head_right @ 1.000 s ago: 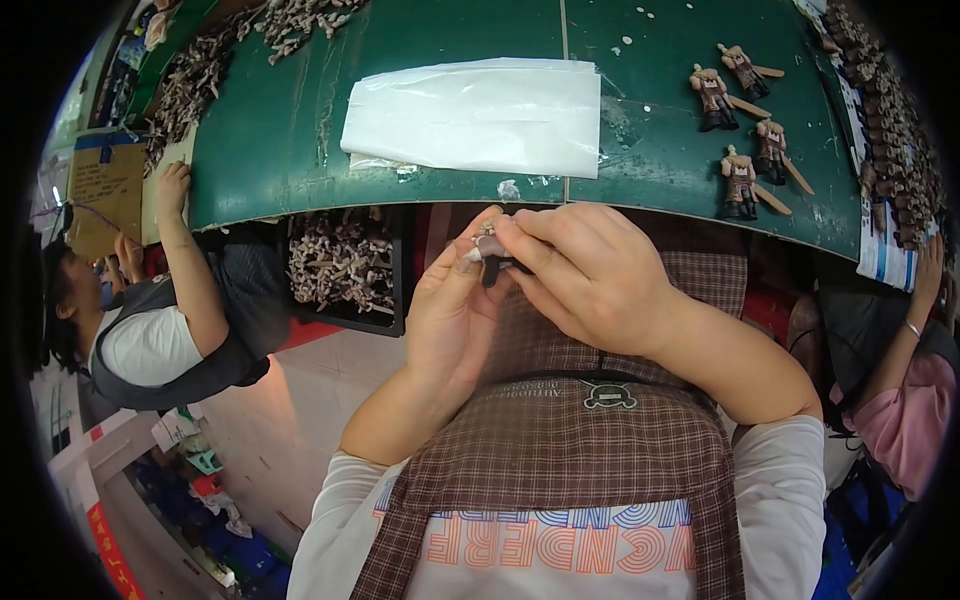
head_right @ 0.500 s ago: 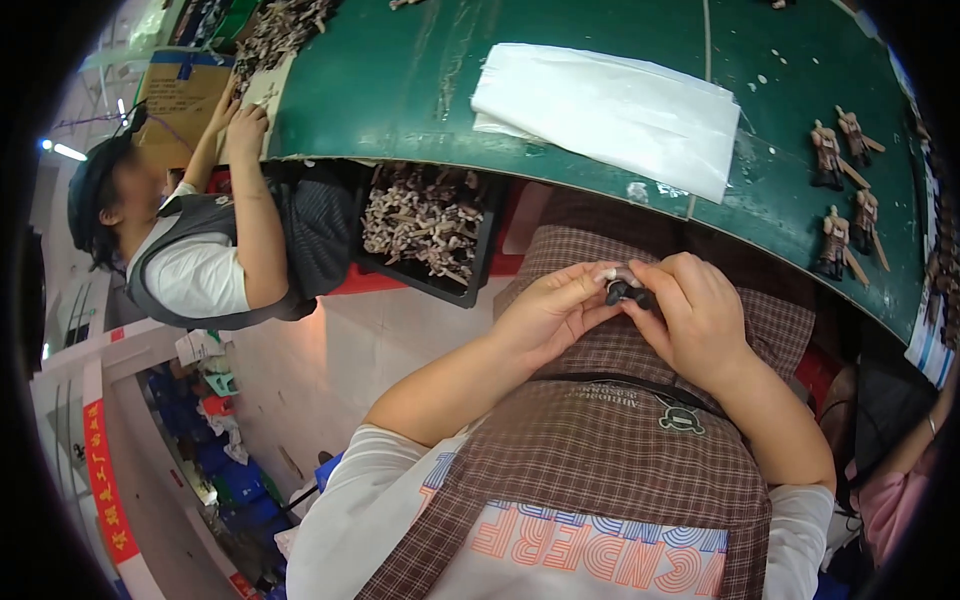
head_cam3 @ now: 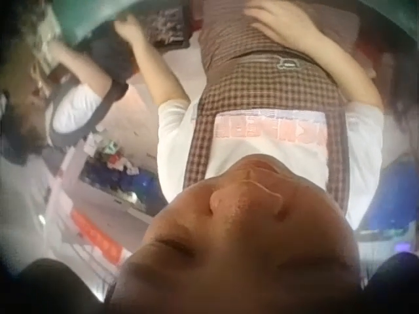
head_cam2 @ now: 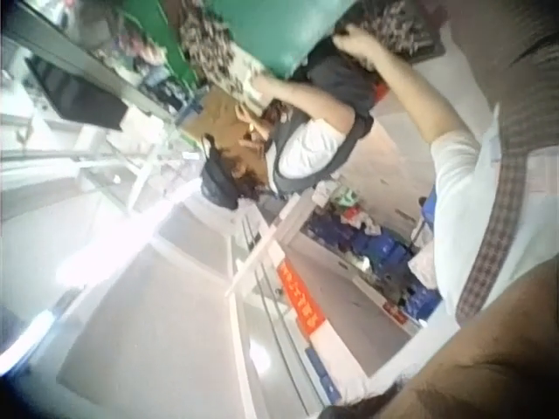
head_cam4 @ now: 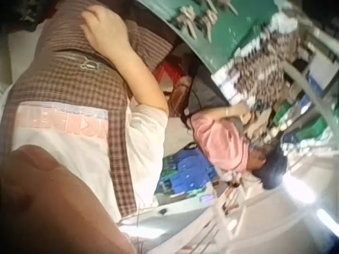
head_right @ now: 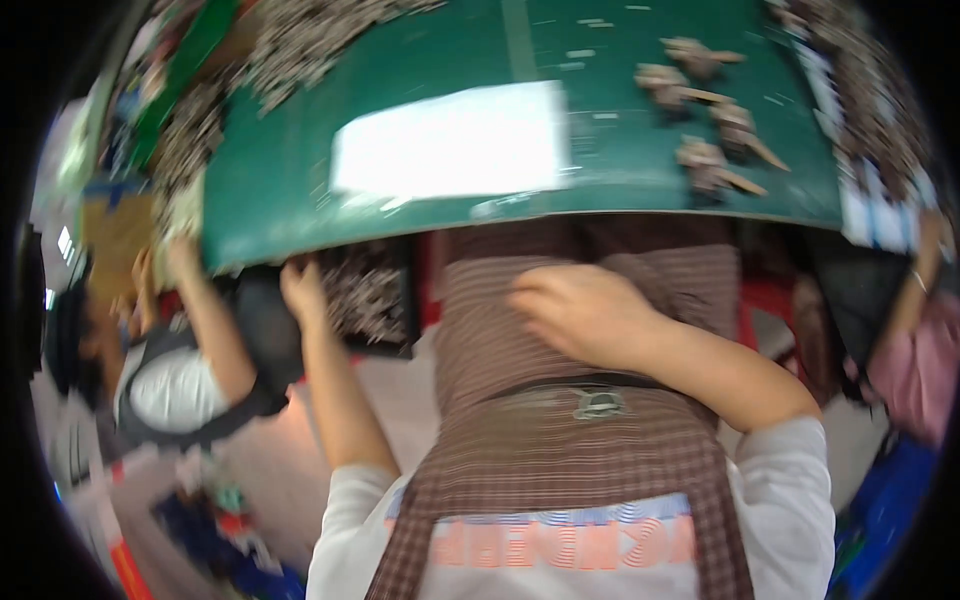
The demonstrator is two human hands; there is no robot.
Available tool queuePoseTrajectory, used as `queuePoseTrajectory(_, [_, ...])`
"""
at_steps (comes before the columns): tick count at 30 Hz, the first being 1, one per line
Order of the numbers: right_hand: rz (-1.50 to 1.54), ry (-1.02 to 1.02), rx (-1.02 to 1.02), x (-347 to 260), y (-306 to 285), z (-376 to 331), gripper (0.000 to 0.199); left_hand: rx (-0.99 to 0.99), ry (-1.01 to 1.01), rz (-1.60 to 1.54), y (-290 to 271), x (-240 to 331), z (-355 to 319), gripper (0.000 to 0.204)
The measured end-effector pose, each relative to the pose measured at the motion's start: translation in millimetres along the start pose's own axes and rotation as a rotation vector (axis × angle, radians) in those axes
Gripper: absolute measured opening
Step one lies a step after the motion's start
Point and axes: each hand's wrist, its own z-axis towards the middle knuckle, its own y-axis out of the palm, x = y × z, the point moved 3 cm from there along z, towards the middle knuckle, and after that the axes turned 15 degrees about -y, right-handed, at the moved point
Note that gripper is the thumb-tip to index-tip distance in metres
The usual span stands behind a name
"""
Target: The person attaches parts onto small toy figures by hand, arranges the assembled figures on the table, and applies liquid from a squeeze bottle onto them.
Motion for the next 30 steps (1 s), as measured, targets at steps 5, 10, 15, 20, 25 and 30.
queuePoseTrajectory(5, [-0.303,-0.153,0.385,-10.9,-56.7,-32.2,0.029,0.024,0.296,0.433,-0.1,115.0,-116.6,0.03])
queuePoseTrajectory(10, [-0.701,0.294,0.378,5.3,-134.6,-48.3,0.074,-0.807,0.135,-0.086,16.3,165.3,-207.7,0.025])
queuePoseTrajectory(15, [-0.713,0.362,0.112,20.2,-136.5,-47.8,0.077,-1.355,0.396,-0.196,33.8,217.2,-248.2,0.031])
queuePoseTrajectory(20, [-0.492,0.239,0.142,-9.2,-117.2,-15.4,0.077,-1.682,-0.14,-0.795,39.4,232.7,-272.5,0.057])
queuePoseTrajectory(25, [-0.205,-0.006,0.059,-19.9,-95.8,50.5,0.07,-1.698,-0.457,-1.117,7.0,232.9,-260.8,0.072])
queuePoseTrajectory(30, [-0.284,0.14,0.226,85.1,-112.8,129.0,0.043,-1.53,-0.339,-0.92,-5.9,210.0,-255.4,0.073])
